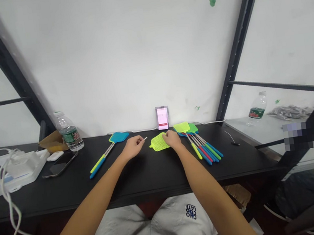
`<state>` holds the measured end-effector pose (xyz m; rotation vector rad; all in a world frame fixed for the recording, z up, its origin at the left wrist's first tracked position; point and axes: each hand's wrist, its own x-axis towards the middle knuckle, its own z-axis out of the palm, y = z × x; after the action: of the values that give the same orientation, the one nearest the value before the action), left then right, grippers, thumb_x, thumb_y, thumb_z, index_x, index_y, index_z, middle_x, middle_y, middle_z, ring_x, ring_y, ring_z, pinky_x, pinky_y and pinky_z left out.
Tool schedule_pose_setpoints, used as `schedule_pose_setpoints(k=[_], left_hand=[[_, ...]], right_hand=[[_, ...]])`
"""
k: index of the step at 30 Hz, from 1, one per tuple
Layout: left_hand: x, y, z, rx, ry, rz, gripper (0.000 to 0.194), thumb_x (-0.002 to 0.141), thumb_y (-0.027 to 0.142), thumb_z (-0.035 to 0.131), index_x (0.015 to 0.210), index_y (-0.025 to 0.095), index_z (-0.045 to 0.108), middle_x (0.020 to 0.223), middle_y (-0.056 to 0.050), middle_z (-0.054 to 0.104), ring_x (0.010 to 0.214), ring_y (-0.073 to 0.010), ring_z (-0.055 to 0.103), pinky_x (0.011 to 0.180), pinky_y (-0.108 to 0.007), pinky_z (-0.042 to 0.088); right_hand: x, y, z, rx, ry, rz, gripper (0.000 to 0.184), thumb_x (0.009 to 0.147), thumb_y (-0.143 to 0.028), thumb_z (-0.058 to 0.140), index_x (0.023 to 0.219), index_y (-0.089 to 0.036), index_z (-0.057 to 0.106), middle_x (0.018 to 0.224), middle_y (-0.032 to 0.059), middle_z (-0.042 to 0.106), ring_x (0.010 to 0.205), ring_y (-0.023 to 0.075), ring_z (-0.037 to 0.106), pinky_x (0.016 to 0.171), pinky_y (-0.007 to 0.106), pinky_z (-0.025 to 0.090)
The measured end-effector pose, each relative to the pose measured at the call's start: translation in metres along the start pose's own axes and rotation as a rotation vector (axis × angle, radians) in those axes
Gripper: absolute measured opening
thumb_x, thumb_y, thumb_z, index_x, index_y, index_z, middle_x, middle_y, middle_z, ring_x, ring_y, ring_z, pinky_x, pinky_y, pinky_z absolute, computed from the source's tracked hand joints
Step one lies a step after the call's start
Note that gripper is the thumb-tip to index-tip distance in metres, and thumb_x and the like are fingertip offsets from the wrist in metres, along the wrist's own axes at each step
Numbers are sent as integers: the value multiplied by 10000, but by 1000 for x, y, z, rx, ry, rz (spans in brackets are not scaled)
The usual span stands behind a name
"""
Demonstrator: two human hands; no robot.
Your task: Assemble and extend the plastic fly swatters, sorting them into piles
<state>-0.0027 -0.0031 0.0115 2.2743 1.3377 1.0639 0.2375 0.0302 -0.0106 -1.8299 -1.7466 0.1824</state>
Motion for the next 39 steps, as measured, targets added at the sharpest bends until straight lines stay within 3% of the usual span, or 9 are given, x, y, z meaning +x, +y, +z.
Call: schedule_pose_setpoints(k=[7, 10, 14, 21, 24, 29, 34, 39], left_hand=[[2, 14, -18, -257, 221, -52, 259, 804, 404, 562, 749, 159, 628, 669, -17, 631, 616, -134, 552, 586, -243, 403], [0, 25, -26, -349, 313, -25, 277, 805, 420, 576, 716, 161, 617, 608, 3, 572, 571, -114, 505, 550, -228, 380], [-2, 37, -34, -553, 470, -85, 301, 798, 454, 595, 683, 176, 577, 520, 28, 467, 483, -94, 425, 445, -210, 308], [3, 35, -42, -918, 758, -125, 421, 837, 501, 556, 589, 203, 393, 447, 85, 269, 350, -41, 247, 354, -189, 211], [7, 30, -39, -1012, 737, -170, 420, 834, 480, 572, 594, 206, 362, 449, 93, 268, 336, -31, 226, 341, -184, 197], [8, 22, -23, -991, 608, -150, 413, 861, 517, 528, 628, 203, 392, 448, 102, 251, 334, -34, 232, 344, -180, 219], [4, 13, -5, -758, 452, -200, 419, 871, 565, 478, 667, 200, 444, 437, 74, 354, 372, -77, 395, 402, -207, 353], [5, 0, 2, -496, 427, -230, 435, 899, 544, 405, 664, 190, 500, 490, 25, 481, 438, -103, 483, 461, -225, 399]], right_hand=[[-10, -8, -3, -118, -26, 43, 200, 880, -355, 554, 810, -183, 629, 878, 78, 662, 838, 199, 601, 616, 258, 339], [-16, -18, -4, -133, 45, 5, 216, 913, -341, 505, 823, -184, 622, 903, 82, 658, 834, 194, 597, 621, 260, 339], [-34, -49, 0, -123, 122, -208, 287, 960, -378, 437, 842, -188, 617, 885, 69, 649, 806, 172, 583, 653, 259, 348], [-82, -106, 15, -97, -43, -733, 381, 916, -524, 515, 1047, -177, 601, 955, 60, 633, 851, 179, 584, 715, 274, 390], [-89, -112, 18, -122, -117, -788, 414, 899, -557, 526, 1023, -169, 599, 942, 62, 627, 822, 181, 588, 692, 277, 398], [-87, -109, 21, -182, -173, -746, 343, 941, -481, 489, 915, -168, 626, 917, 66, 624, 790, 174, 600, 690, 275, 404], [-83, -106, 27, -170, -156, -694, 297, 946, -416, 488, 870, -170, 635, 902, 70, 644, 757, 179, 604, 657, 276, 388], [-79, -101, 29, -128, -106, -638, 243, 940, -377, 503, 874, -173, 619, 859, 65, 650, 735, 177, 586, 634, 270, 350]])
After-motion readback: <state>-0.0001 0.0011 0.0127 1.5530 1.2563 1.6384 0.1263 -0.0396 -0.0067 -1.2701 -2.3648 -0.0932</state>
